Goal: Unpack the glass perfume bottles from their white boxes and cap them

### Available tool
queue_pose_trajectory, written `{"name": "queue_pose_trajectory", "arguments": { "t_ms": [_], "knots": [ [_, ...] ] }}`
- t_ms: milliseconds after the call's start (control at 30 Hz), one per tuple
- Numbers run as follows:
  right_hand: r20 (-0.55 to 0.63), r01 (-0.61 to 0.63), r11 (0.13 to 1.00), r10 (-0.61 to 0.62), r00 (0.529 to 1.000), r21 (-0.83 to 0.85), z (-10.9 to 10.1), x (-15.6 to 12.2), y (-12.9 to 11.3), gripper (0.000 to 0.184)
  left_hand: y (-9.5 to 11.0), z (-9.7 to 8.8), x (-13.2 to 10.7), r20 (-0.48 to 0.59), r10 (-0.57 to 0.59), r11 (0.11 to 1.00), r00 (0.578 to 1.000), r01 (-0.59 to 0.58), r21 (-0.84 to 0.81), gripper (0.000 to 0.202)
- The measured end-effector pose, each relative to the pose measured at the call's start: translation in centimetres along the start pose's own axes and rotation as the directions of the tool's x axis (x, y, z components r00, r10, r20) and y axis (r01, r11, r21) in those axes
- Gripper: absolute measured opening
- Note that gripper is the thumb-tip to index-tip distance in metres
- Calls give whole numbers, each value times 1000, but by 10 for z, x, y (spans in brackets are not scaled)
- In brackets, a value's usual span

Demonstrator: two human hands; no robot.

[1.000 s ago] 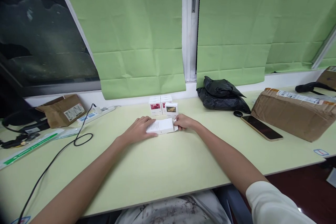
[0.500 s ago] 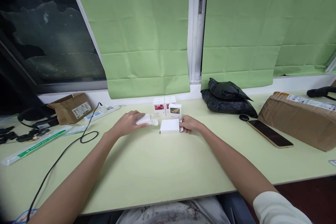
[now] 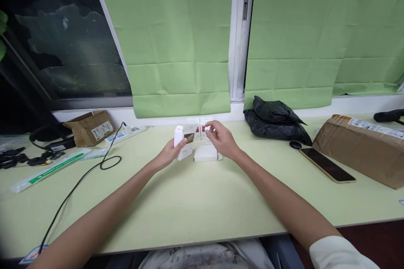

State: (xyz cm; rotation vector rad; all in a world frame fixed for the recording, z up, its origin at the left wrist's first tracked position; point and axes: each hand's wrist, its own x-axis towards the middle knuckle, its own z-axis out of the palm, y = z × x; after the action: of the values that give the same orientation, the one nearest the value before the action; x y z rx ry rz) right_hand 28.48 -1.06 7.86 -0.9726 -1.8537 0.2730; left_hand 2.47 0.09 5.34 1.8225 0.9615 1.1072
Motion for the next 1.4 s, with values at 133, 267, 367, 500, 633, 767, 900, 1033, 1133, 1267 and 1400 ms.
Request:
{"name": "queue_pose_trajectory", "arguments": {
  "t_ms": [133,267,367,500,633,767,900,1033,1133,1267,1400],
  "knots": [
    [57,166,986,-167,984,24,13,-18,-26,32,0,12,-10,-86,68,994,994,-60,93,72],
    [-9,-103,984,106,994,145,34,-39,-18,18,-1,22,-16,-69,-84,939,994,56,-339,63],
    [261,-470,809,397,880,354,50,-47,-8,26,-2,27,-20,-84,-158,873,984,100,-478,56],
    [478,-661,484,457,750,574,58,-47,-5,37,-2,26,-24,-34,-162,843,986,120,-524,52],
    [488,-632,367,415,768,682,54,-45,-8,41,-4,22,-27,-1,-152,842,988,129,-524,55],
    [527,-643,319,380,760,696,50,-46,-8,42,-13,17,-28,48,-159,838,986,161,-521,60],
    [523,-641,312,386,760,701,50,-47,-7,44,-19,11,-29,91,-142,853,986,169,-494,64],
    [533,-659,324,400,745,679,51,-47,-7,41,-16,10,-30,118,-136,851,984,177,-494,72],
    [556,-675,329,390,734,660,54,-49,-4,42,-13,10,-32,137,-142,845,980,193,-499,73],
    [543,-672,376,398,739,639,60,-51,1,48,-12,9,-30,111,-198,798,974,226,-559,63],
    [218,-469,716,419,881,518,62,-55,-3,50,-10,9,-26,17,-276,760,961,229,-608,56]
  ]
}}
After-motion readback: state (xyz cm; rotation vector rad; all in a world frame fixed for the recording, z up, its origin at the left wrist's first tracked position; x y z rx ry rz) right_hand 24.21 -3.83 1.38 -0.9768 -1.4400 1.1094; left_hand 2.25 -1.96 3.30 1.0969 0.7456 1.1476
